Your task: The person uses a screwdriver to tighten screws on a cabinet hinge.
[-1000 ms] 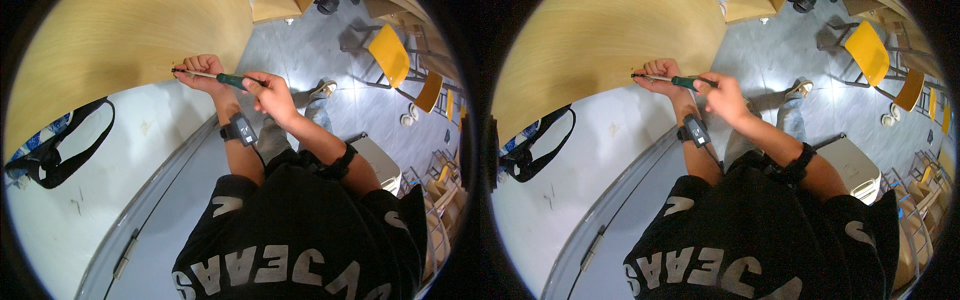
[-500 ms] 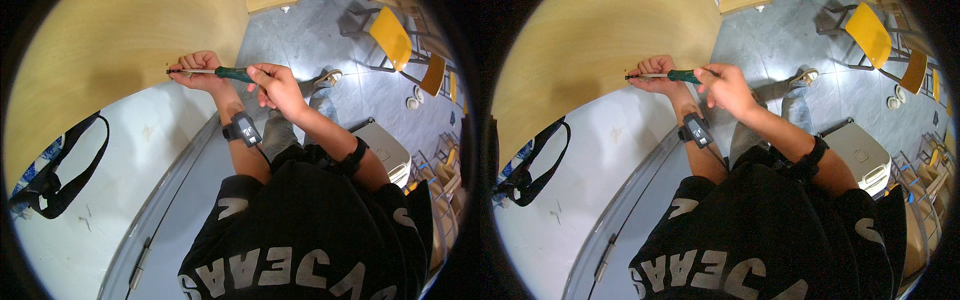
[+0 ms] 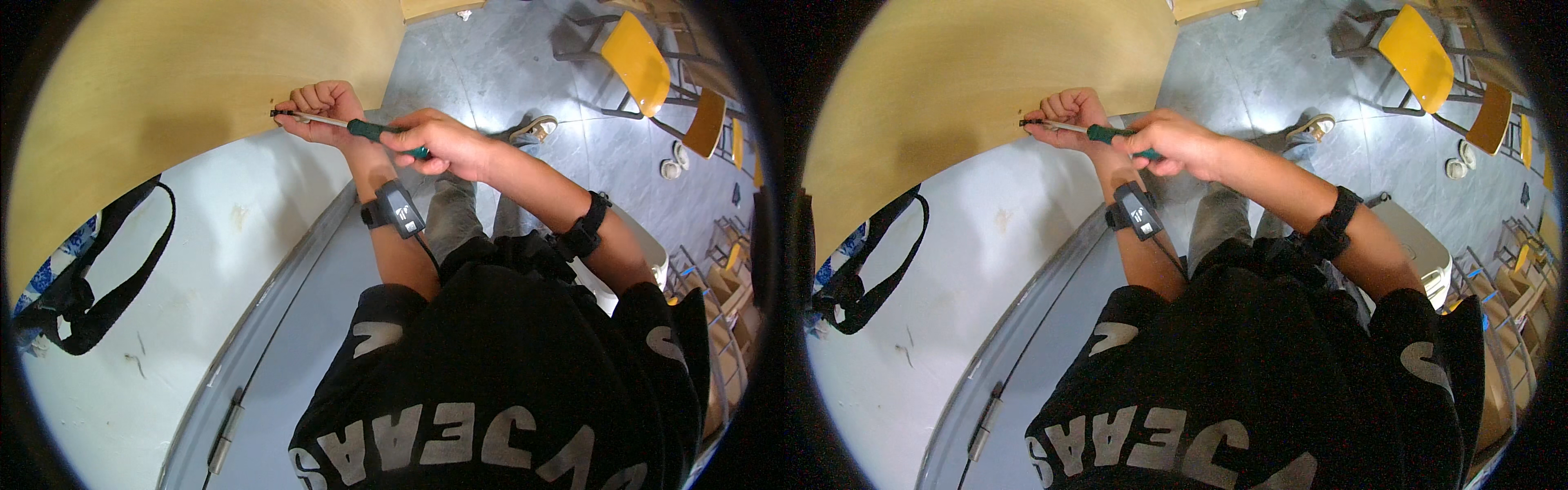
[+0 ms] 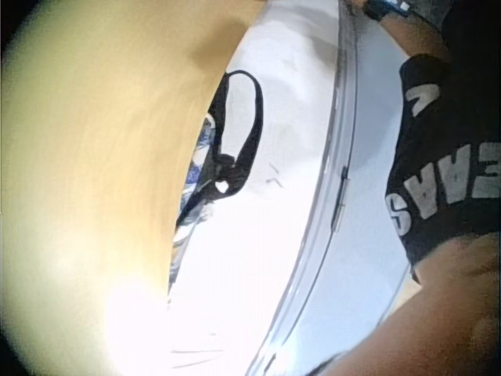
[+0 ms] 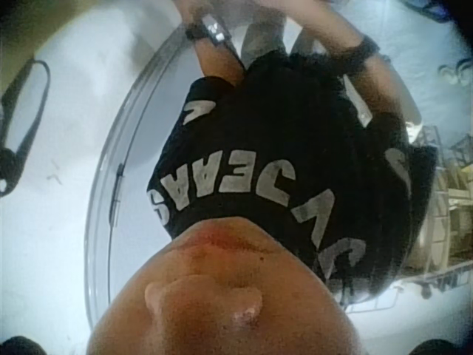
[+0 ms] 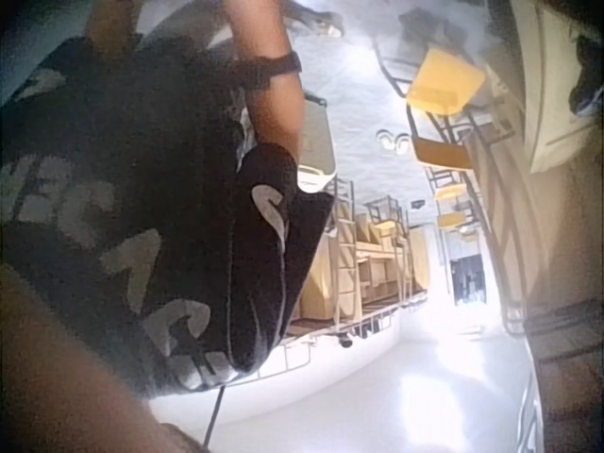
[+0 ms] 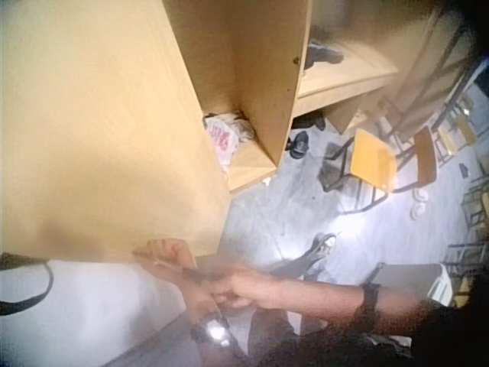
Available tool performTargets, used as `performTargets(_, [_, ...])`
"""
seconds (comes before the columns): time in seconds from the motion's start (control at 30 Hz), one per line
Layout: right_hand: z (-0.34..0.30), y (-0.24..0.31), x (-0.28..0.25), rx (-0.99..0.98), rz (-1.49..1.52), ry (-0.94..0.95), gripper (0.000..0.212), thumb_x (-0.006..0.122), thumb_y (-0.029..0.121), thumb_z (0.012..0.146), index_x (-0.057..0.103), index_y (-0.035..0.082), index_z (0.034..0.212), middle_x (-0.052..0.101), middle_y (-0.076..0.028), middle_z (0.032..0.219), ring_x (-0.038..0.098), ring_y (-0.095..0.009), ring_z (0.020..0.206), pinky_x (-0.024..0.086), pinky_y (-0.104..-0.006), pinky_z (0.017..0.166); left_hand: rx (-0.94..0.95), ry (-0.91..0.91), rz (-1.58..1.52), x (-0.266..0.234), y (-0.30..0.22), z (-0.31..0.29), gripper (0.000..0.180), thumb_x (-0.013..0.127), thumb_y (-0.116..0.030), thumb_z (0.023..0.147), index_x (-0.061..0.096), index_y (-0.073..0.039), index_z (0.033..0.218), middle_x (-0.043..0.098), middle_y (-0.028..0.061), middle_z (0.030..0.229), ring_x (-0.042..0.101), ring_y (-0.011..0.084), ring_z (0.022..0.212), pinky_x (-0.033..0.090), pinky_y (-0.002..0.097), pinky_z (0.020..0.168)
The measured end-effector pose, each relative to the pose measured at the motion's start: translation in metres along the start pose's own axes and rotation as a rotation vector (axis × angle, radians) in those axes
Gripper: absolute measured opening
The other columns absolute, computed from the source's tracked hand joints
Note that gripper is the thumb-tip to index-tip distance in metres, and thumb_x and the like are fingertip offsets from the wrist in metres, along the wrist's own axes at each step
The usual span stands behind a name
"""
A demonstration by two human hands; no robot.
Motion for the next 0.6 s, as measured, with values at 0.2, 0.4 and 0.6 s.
performTargets(0.2, [-0.024,0.040,0.031,-1.078,-1.427,-0.609,0.034,0.061,0.010,0.079,0.057,0.001,0.112,0.058,-0.015,0.077,0.061,-0.033,0.064,0.050,-0.0378,0.057,0.016,0.102,0.207,0.002,-0.004,0.001,0.010,0.067,-0.026,0.084,0.064,-0.019,0.077,0.022,-0.0076,0.056,0.015,0.0066,0.047,0.014,0.0217,0.044])
performTargets(0.4, [-0.011,0.043,0.028,-1.226,-1.297,-0.538,0.028,0.063,0.014,0.082,0.063,0.001,0.107,0.057,-0.010,0.069,0.056,-0.022,0.051,0.044,-0.0301,0.044,0.001,0.033,0.081,-0.005,-0.004,0.001,0.013,0.065,-0.028,0.085,0.065,-0.016,0.080,0.022,-0.0072,0.056,0.017,0.0064,0.047,0.015,0.0210,0.044])
performTargets(0.6, [0.015,0.024,0.003,-0.248,-0.136,-0.187,0.025,0.064,0.019,0.086,0.067,-0.001,0.101,0.053,-0.001,0.065,0.037,-0.005,0.045,0.026,-0.0206,0.038,-0.081,0.071,0.026,-0.011,-0.005,0.004,0.016,0.065,-0.028,0.085,0.063,-0.012,0.081,0.022,-0.0066,0.055,0.018,0.0066,0.046,0.016,0.0218,0.044])
Point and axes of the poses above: each hand's wrist, its own z-axis towards the middle knuckle, its own x-axis out of the palm, y = z × x, the point moved 6 cm from there along z, towards the middle knuckle
